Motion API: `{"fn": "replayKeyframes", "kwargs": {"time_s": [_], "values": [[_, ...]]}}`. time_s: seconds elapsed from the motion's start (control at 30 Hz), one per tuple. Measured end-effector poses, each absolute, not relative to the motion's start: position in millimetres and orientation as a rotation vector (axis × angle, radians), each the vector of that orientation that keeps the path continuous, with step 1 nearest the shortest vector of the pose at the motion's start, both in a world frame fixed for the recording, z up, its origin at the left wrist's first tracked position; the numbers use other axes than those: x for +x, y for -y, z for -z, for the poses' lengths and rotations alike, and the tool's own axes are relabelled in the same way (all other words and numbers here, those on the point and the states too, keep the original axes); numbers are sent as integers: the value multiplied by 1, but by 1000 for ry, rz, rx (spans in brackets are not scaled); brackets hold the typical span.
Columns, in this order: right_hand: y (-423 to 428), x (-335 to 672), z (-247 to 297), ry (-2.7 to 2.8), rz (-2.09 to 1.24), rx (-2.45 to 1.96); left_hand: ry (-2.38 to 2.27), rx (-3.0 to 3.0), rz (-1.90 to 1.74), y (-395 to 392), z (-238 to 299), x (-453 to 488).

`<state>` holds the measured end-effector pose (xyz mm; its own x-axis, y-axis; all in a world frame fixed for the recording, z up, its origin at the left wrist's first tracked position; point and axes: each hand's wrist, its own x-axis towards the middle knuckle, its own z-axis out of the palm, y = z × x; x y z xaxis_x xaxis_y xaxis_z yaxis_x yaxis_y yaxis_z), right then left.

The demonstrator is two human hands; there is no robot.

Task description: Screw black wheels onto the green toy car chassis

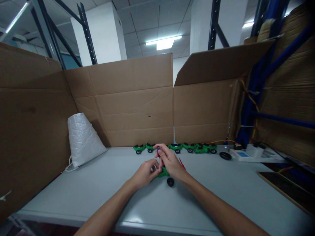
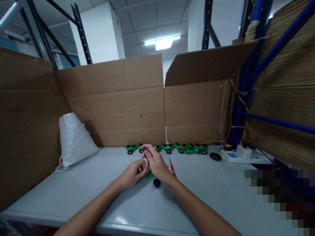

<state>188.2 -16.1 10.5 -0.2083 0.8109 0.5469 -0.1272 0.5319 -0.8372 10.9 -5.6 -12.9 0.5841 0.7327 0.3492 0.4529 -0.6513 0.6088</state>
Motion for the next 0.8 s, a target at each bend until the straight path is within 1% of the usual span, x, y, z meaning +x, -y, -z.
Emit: {"fn": "replayKeyframes", "kwargs": {"time_s": [0.33,0.8], "values": [[19,191,-10,1634,-821,-703,-907,2395,-865,10,14,13],[31,180,-14,1485,-745,-783,-982,2442,-862,7,14,15]]}}
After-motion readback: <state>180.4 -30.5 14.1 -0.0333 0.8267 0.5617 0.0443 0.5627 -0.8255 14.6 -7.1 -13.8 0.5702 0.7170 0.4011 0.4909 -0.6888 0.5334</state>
